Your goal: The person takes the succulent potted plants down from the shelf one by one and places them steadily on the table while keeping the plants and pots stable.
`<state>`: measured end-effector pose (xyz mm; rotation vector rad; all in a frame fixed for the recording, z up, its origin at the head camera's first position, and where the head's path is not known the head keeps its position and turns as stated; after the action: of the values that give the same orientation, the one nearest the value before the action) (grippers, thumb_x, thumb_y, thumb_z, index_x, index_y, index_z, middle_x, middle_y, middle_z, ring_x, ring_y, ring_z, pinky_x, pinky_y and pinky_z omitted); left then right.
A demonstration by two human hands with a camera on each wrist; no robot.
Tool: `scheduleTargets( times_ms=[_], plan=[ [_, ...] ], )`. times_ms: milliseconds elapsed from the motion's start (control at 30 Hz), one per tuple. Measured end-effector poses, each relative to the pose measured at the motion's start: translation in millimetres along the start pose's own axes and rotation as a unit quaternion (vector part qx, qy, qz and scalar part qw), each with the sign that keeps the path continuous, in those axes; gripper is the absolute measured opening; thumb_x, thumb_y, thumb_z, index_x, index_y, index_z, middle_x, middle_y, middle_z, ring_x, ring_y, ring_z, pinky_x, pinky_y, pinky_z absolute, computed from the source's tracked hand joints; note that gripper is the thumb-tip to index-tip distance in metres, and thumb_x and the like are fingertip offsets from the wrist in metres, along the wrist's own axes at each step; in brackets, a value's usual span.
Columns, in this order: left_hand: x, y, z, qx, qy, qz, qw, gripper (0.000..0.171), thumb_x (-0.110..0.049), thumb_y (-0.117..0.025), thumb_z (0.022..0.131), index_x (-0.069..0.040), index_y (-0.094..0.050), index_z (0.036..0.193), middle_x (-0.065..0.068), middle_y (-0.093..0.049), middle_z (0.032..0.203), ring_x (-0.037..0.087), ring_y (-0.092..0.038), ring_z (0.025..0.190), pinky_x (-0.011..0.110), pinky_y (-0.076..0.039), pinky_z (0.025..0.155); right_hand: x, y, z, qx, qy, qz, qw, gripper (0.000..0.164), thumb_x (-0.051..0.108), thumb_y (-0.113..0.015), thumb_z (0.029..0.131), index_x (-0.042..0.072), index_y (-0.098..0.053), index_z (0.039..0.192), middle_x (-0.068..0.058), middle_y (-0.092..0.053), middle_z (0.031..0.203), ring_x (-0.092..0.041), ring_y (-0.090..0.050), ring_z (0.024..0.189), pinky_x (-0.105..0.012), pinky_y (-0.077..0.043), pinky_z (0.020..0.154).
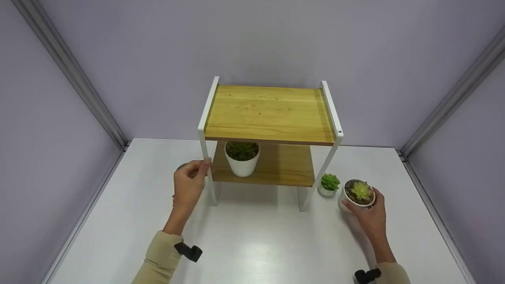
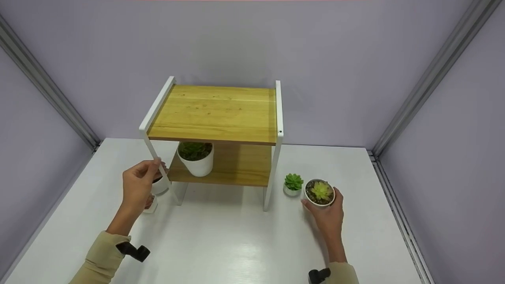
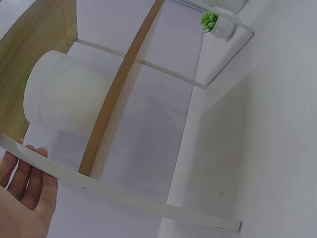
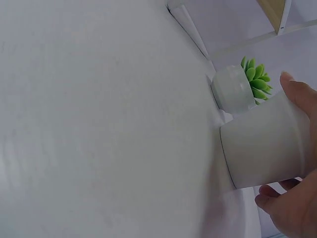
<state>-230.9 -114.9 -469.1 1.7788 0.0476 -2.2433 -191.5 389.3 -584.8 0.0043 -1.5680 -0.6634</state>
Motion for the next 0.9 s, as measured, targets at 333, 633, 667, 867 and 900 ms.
scheduleTargets(
  times_ms=[333,633,667,867,900],
  plan=[
    [-2.3,0.4,-0.4,-0.018,0.003,0.025,0.9995,0.034,-0.038,-0.072,0.101,-0.006,-0.08,0.106,0.01,-0.077,0.106,0.018,-0.072,0.102,0.019,-0.055,0.088,21,7,-7,-0.033,0.005,0.004,0.999,0.113,0.03,-0.092,0.083,0.006,-0.019,0.166,-0.021,-0.031,0.169,-0.042,-0.03,0.158,-0.057,-0.03,0.128],
    [-3.4,3.6,-2.5,-0.027,0.001,0.003,0.9996,0.031,-0.038,-0.074,0.099,-0.011,-0.077,0.113,0.009,-0.076,0.109,0.013,-0.071,0.099,0.028,-0.056,0.092,39,17,-11,-0.064,0.047,-0.006,0.997,0.106,0.026,-0.092,0.083,0.01,-0.026,0.165,-0.016,-0.037,0.167,-0.037,-0.033,0.155,-0.056,-0.032,0.124],
    [-3.8,3.8,-3.1,-0.027,-0.003,0.0,0.9996,0.031,-0.037,-0.074,0.099,-0.01,-0.076,0.116,0.009,-0.075,0.109,0.013,-0.07,0.099,0.027,-0.056,0.093,41,18,-12,-0.065,0.051,-0.005,0.997,0.106,0.026,-0.091,0.084,0.01,-0.026,0.165,-0.015,-0.037,0.167,-0.037,-0.033,0.155,-0.055,-0.032,0.124],
    [-8.4,2.2,-8.0,-0.033,-0.015,-0.019,0.9992,0.039,-0.025,-0.077,0.098,-0.007,-0.063,0.13,0.008,-0.066,0.109,0.016,-0.067,0.102,0.018,-0.056,0.092,56,21,-17,-0.069,0.089,-0.011,0.994,0.095,0.022,-0.089,0.086,0.011,-0.035,0.163,-0.014,-0.039,0.165,-0.036,-0.036,0.153,-0.048,-0.033,0.122],
    [-9.4,1.7,-8.8,-0.035,-0.016,-0.019,0.9991,0.04,-0.024,-0.077,0.098,-0.007,-0.062,0.131,0.008,-0.064,0.108,0.016,-0.066,0.101,0.019,-0.056,0.09,59,21,-18,-0.071,0.099,-0.016,0.992,0.091,0.021,-0.089,0.086,0.01,-0.038,0.161,-0.014,-0.041,0.164,-0.035,-0.037,0.152,-0.044,-0.033,0.121]
  ],
)
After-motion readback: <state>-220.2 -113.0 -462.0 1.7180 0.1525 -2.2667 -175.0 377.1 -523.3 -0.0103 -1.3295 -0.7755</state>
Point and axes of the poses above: each hand's wrist, its own z-axis towards the middle knuckle, its own y-axis out of the back of the hand, x = y × z, the point moved 1 cm from there along z, towards the middle knuckle
